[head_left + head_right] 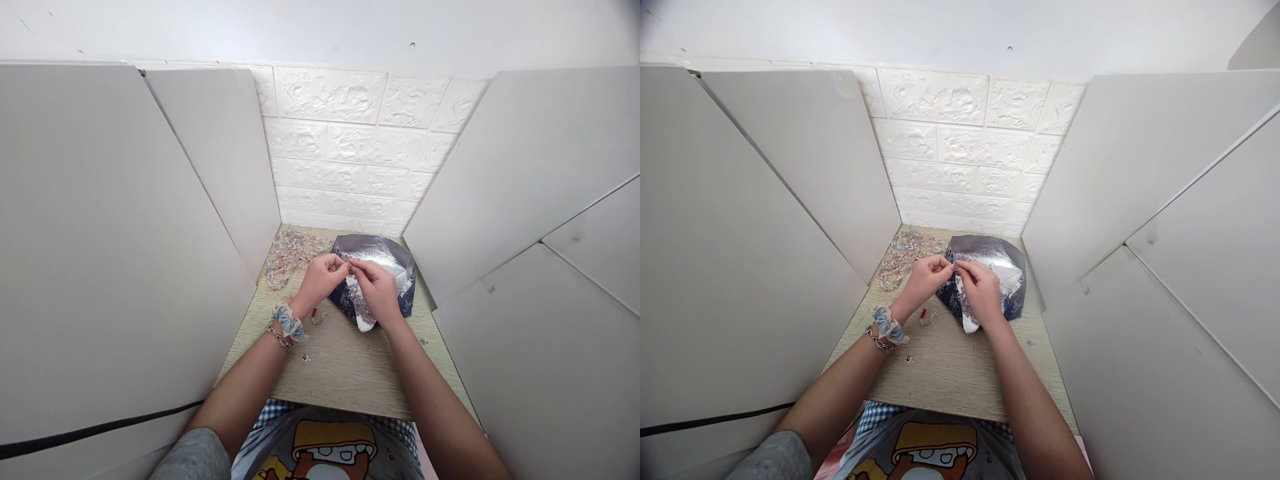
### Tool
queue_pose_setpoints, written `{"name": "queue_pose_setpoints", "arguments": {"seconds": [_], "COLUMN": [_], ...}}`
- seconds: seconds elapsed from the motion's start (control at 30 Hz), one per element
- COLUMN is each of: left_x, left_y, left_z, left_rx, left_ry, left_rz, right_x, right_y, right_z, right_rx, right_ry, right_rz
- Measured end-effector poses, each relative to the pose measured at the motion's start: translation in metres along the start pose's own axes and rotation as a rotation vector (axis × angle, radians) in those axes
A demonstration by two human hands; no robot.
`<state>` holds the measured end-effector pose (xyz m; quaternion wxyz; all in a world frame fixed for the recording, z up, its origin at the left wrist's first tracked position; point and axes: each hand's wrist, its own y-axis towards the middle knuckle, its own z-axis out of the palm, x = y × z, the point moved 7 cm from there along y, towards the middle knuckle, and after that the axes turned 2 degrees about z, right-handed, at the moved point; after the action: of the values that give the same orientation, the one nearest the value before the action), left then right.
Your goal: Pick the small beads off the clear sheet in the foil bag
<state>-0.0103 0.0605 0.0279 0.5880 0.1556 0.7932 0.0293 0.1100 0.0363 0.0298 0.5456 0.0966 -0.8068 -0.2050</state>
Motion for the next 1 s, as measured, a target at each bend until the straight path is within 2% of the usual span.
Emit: {"name": "queue_pose_setpoints", "arguments": {"seconds": [1.0], "left_x": [0.0], "left_y": [0.0001], "left_z": [0.0], "left_rx": [-0.01], "left_ry": [0.015], "left_rz": [0.024], "right_x": [0.0007], "right_y": [0.0001], "right_z": [0.0018], "right_rx": [0.014], "right_ry": [-0.007], "right_rz": [-0.004]}}
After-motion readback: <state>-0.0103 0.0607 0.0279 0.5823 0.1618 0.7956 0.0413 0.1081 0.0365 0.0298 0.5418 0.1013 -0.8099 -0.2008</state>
